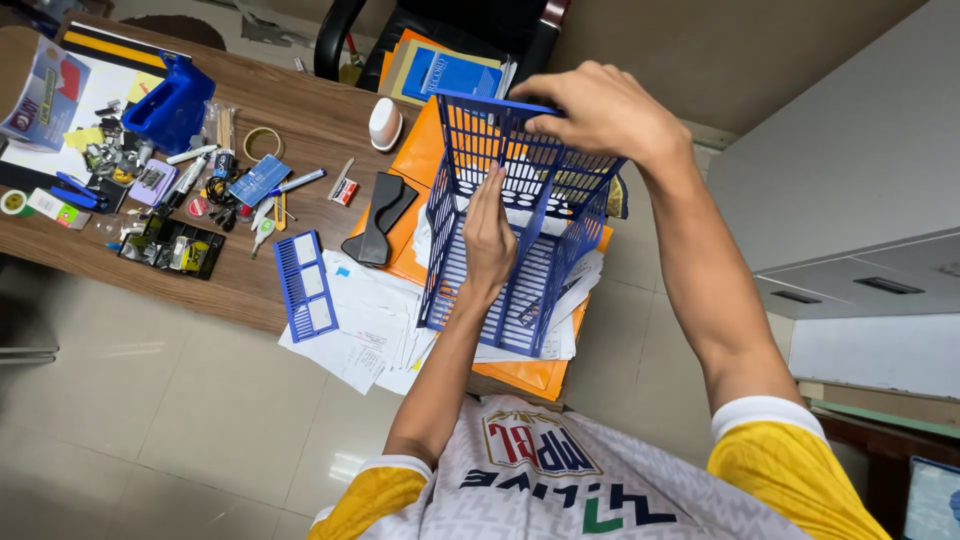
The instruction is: Assembling a blue plastic multi-tier file organizer on an office desk by snapping pieces together.
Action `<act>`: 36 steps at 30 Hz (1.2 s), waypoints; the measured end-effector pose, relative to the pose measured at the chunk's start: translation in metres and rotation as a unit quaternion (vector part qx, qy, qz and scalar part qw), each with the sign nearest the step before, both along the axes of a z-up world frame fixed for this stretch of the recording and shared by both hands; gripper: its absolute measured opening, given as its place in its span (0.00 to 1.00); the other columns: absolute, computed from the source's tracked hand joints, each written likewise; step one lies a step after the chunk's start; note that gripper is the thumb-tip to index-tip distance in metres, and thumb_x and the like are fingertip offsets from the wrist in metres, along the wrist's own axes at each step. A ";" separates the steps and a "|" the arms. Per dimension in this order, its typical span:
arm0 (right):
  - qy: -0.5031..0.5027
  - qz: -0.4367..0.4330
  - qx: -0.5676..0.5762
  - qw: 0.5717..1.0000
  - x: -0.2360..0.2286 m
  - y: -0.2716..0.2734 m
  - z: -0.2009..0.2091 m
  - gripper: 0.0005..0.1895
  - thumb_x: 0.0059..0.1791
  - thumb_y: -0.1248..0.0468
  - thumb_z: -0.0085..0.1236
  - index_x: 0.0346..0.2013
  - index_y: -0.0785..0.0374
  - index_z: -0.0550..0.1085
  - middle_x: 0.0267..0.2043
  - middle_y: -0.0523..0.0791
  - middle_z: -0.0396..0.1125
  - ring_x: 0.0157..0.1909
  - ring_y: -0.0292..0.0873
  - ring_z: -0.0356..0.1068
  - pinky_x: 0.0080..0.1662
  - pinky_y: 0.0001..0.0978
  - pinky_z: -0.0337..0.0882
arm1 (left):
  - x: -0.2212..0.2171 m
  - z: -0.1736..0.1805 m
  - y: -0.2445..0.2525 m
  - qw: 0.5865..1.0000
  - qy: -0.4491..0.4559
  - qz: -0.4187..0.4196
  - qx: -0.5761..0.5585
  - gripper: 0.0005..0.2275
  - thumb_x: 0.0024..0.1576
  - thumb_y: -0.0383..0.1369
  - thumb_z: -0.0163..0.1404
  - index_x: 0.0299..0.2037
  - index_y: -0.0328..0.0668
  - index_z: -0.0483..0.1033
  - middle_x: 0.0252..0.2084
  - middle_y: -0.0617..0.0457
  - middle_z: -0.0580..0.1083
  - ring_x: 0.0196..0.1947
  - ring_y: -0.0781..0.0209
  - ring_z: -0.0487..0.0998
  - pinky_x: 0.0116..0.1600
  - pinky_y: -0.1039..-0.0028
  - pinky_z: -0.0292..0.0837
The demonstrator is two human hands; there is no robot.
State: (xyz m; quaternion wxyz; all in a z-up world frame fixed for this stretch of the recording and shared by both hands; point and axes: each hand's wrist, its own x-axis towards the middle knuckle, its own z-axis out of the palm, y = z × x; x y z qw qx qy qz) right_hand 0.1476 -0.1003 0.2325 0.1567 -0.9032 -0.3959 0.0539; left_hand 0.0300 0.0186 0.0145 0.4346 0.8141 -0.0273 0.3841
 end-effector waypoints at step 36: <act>0.044 0.003 -0.058 0.997 0.003 0.007 -0.101 0.11 0.53 0.63 0.52 0.50 0.57 0.74 0.31 0.55 0.73 0.37 0.64 0.71 0.39 0.59 0.69 | 0.004 0.001 0.002 1.000 -0.008 0.004 -0.005 0.22 0.57 0.11 0.41 0.63 0.25 0.67 0.63 0.33 0.71 0.65 0.38 0.73 0.69 0.59 0.69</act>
